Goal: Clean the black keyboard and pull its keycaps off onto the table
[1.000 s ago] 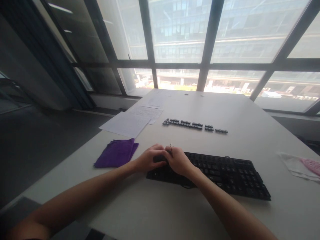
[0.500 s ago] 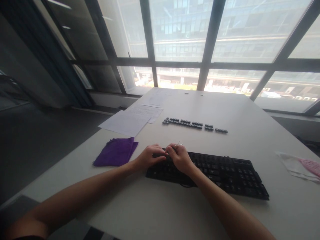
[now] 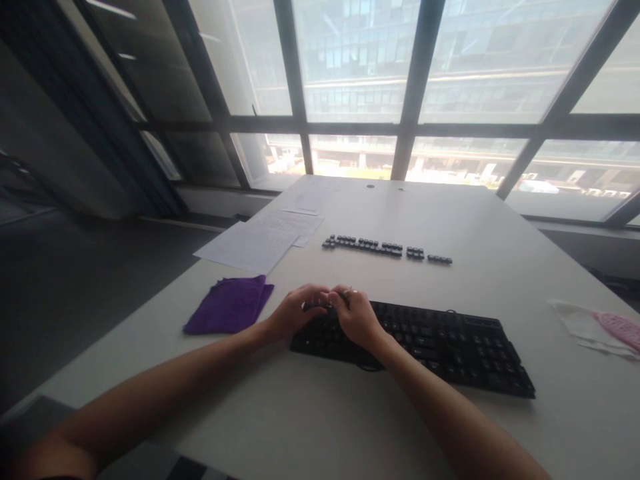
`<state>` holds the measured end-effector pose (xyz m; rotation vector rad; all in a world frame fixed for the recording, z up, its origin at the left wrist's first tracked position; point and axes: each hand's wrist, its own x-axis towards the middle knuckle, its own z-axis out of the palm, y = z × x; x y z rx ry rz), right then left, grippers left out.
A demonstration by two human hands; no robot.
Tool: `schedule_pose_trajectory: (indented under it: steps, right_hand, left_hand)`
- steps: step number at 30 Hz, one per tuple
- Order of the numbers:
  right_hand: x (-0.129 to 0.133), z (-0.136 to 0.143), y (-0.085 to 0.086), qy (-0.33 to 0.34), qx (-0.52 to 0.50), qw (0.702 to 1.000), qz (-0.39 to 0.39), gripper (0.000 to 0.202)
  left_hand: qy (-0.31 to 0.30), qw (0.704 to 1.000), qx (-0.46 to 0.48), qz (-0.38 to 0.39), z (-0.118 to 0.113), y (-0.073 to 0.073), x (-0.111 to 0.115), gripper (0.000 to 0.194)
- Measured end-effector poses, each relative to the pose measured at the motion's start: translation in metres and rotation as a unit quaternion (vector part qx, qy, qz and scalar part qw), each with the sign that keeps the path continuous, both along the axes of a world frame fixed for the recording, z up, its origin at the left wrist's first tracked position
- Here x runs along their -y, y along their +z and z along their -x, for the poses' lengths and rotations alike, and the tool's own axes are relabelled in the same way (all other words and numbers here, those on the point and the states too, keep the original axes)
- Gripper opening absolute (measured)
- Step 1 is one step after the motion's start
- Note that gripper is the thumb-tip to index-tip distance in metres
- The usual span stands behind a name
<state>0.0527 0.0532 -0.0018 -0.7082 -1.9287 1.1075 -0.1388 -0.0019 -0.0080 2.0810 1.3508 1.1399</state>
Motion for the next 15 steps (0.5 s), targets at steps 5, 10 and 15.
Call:
schedule_pose_trajectory:
  steps: [5,10,15]
  right_hand:
    - [-0.014,0.000,-0.003,0.023,-0.062,0.982,0.177,0.042]
    - [-0.013,0.001,-0.001,0.033,-0.058,0.983,0.171,0.042]
    - [-0.006,0.001,-0.003,0.015,-0.007,0.999,0.050,0.034]
  left_hand:
    - [-0.054,0.997,-0.030,-0.040,-0.002,0.003,0.000,0.020]
    - [-0.072,0.995,-0.046,-0.055,-0.003,0.005,0.000,0.018]
    - [-0.066,0.996,-0.044,-0.041,-0.001,0.005,-0.001,0.010]
